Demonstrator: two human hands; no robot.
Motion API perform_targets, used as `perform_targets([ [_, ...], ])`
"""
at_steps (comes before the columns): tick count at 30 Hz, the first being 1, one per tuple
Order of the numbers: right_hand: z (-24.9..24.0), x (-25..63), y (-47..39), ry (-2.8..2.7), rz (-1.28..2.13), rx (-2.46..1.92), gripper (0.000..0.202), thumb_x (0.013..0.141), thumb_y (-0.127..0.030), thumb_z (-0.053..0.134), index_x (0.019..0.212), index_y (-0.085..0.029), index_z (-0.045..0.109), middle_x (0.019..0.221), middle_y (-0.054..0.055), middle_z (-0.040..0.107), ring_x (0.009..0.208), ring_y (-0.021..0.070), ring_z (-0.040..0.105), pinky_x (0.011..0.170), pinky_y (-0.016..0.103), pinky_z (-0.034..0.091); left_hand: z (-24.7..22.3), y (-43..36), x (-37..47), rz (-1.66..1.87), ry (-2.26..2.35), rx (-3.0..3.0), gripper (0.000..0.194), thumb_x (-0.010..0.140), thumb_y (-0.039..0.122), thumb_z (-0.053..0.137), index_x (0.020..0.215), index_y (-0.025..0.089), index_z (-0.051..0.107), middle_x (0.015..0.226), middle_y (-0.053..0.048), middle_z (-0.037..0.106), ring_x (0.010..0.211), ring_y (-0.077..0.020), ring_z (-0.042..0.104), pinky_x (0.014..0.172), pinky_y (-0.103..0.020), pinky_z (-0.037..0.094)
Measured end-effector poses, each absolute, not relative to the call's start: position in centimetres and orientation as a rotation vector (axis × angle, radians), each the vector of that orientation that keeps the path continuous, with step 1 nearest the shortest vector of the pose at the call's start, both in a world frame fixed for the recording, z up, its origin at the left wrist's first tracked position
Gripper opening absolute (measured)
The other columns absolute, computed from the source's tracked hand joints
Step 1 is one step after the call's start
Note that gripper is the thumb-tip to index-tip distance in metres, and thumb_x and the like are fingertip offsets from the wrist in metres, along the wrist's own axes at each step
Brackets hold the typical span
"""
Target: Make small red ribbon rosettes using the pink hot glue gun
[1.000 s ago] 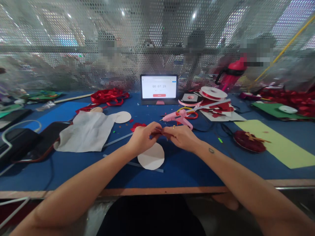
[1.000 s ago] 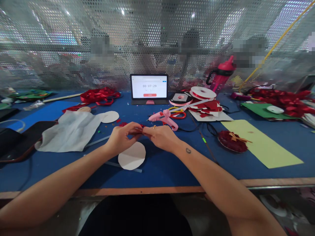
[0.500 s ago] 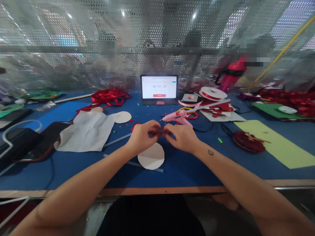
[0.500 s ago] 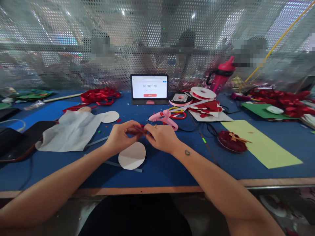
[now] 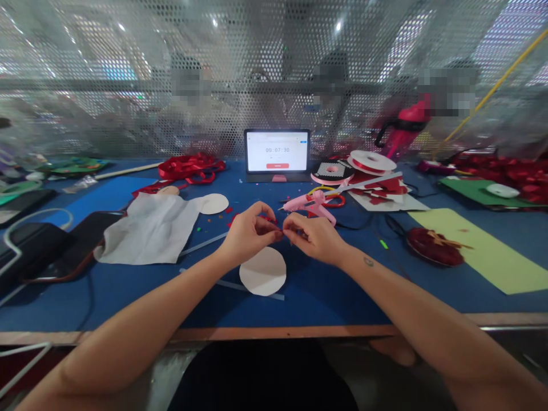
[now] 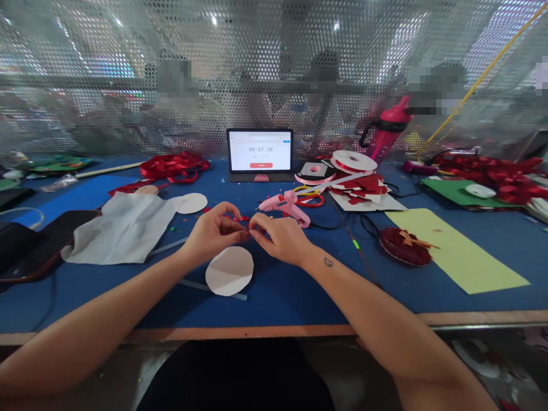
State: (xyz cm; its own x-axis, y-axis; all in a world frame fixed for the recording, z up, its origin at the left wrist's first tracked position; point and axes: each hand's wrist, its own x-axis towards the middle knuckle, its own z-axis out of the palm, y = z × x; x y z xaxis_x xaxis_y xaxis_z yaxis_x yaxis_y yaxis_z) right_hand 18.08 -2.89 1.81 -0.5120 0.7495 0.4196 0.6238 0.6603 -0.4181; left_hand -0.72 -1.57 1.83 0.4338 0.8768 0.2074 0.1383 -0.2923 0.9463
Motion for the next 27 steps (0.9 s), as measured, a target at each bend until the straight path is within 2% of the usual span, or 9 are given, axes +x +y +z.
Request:
perform_targets([
  [4,2.1,18.0,-3.1,-2.370,0.232,-1.055,0.013,0.087,-0.026,0.040,0.087,-0.018,0.050,0.066,-0.001,0.063,0.051,0.0092,0.051,0.050,0.022,0.027,1.5,-1.3,-0.7,0.924,0.850,1.710,0.027,0.069,0.019,0.064,0.087,0.019,0.045,0.072,-0.001,0.070,0.070,-0.0166,0.068,0.069,-0.030,0.054],
  [8,1.9,18.1,-2.9,-2.293,0.344,-1.015,0.010,0.088,-0.025,0.039,0.087,-0.018,0.047,0.068,-0.001,0.065,0.052,0.0096,0.052,0.053,0.022,0.031,1.7,-1.1,-0.7,0.867,0.837,1.753,0.027,0.069,0.025,0.066,0.090,0.018,0.051,0.074,-0.003,0.070,0.070,-0.0162,0.067,0.066,-0.028,0.054],
  [12,1.7,18.2,-2.8,-2.250,0.426,-0.974,0.010,0.088,-0.025,0.039,0.088,-0.019,0.047,0.068,0.000,0.066,0.058,0.0113,0.056,0.057,0.023,0.035,1.7,-1.1,-0.7,0.791,0.837,1.835,0.017,0.075,0.032,0.061,0.079,0.016,0.060,0.073,-0.004,0.069,0.068,-0.0154,0.066,0.063,-0.027,0.054],
  [18,1.7,18.3,-2.8,-2.282,0.507,-0.969,0.018,0.090,-0.031,0.038,0.091,-0.019,0.052,0.066,-0.001,0.064,0.057,0.0107,0.056,0.054,0.022,0.035,1.9,-1.4,-0.7,0.798,0.795,1.914,0.017,0.077,0.029,0.058,0.068,0.015,0.062,0.065,-0.001,0.066,0.063,-0.0126,0.064,0.060,-0.023,0.053],
  [27,1.9,18.6,-2.7,-1.940,0.474,-0.960,0.021,0.088,-0.032,0.043,0.089,-0.017,0.057,0.054,-0.003,0.058,0.047,0.0084,0.055,0.051,0.021,0.039,3.2,-0.4,-1.8,1.246,0.965,1.615,0.018,0.072,0.029,0.063,0.064,0.013,0.061,0.059,-0.002,0.064,0.053,-0.0105,0.060,0.053,-0.021,0.051],
])
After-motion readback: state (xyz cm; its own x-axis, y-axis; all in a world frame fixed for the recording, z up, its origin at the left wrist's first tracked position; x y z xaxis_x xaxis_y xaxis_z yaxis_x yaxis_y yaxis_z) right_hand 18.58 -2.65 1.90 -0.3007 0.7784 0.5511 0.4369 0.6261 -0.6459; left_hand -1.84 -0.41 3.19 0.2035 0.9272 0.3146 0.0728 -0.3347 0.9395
